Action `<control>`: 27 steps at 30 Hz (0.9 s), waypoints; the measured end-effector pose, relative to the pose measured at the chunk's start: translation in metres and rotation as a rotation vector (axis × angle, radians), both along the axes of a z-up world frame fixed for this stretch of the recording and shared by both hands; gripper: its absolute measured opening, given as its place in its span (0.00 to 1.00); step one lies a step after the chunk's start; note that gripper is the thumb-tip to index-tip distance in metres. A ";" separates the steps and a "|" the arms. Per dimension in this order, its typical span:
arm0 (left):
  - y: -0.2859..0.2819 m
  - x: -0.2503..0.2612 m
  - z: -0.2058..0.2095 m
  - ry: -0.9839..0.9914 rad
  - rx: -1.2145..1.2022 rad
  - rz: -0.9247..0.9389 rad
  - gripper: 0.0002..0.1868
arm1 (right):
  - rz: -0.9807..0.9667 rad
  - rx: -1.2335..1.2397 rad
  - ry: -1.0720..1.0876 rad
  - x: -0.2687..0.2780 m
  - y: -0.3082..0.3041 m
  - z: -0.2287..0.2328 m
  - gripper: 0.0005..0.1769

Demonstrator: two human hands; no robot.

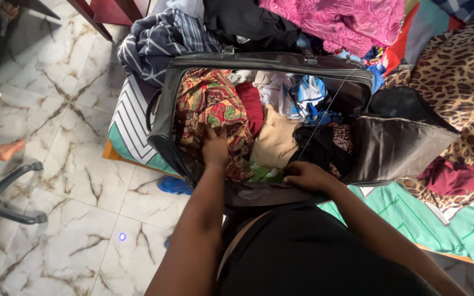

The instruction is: The person removes clothes from a suitcase and places them on a bed.

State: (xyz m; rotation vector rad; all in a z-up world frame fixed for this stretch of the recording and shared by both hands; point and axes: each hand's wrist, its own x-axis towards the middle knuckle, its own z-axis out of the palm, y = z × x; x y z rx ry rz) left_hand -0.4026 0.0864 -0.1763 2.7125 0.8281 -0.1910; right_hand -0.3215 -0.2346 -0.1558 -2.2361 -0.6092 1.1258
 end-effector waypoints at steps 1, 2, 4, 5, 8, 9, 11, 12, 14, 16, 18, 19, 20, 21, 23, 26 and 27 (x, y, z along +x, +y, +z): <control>0.002 -0.003 0.008 -0.061 -0.021 -0.005 0.27 | -0.007 0.045 0.013 -0.001 0.008 0.003 0.41; 0.000 -0.003 0.017 -0.157 -0.005 -0.006 0.22 | -0.026 0.019 -0.038 -0.001 0.016 0.008 0.41; -0.009 0.001 0.042 -0.350 0.026 -0.008 0.14 | -0.065 -0.035 -0.141 0.003 0.036 0.015 0.41; -0.017 0.001 0.055 -0.430 -0.008 -0.021 0.15 | -0.179 0.003 -0.058 0.007 0.048 0.017 0.42; -0.056 -0.010 0.092 -0.639 -0.126 -0.099 0.24 | -0.506 0.183 0.307 0.017 0.065 0.022 0.42; -0.072 -0.017 0.101 -0.682 -0.170 -0.147 0.32 | -0.598 0.290 0.514 0.017 0.070 0.024 0.39; -0.110 -0.029 0.113 -1.056 -0.169 -0.312 0.25 | -0.742 0.479 0.766 0.013 0.075 0.033 0.33; -0.115 -0.032 0.117 -0.898 -0.311 -0.321 0.23 | -0.799 0.559 0.810 0.010 0.074 0.038 0.30; -0.118 -0.039 0.122 -0.568 -0.585 -0.335 0.19 | -0.884 0.591 0.801 0.004 0.074 0.037 0.24; -0.118 -0.042 0.129 -0.663 -0.666 -0.417 0.17 | -0.941 0.501 0.687 0.005 0.071 0.022 0.17; -0.119 -0.044 0.137 -0.842 -0.723 -0.388 0.15 | -1.128 0.641 0.784 0.013 0.066 0.010 0.14; -0.118 -0.044 0.139 -0.968 -0.739 -0.322 0.15 | -1.225 0.718 0.833 0.015 0.066 0.008 0.13; -0.118 -0.043 0.139 -1.095 -0.754 -0.254 0.14 | -1.198 0.711 0.810 0.015 0.066 0.011 0.15; -0.111 -0.036 0.137 -1.213 -0.661 -0.157 0.10 | -1.180 0.715 0.777 0.018 0.064 0.020 0.16; -0.080 -0.033 0.127 -1.129 -0.622 0.093 0.10 | -1.160 0.721 0.728 0.015 0.052 0.042 0.15; -0.042 -0.030 0.112 -0.775 -1.176 0.570 0.25 | -1.106 0.734 0.676 0.013 0.035 0.059 0.11; -0.037 -0.024 0.109 -0.679 -1.411 0.739 0.32 | -1.065 0.744 0.655 0.017 0.025 0.059 0.11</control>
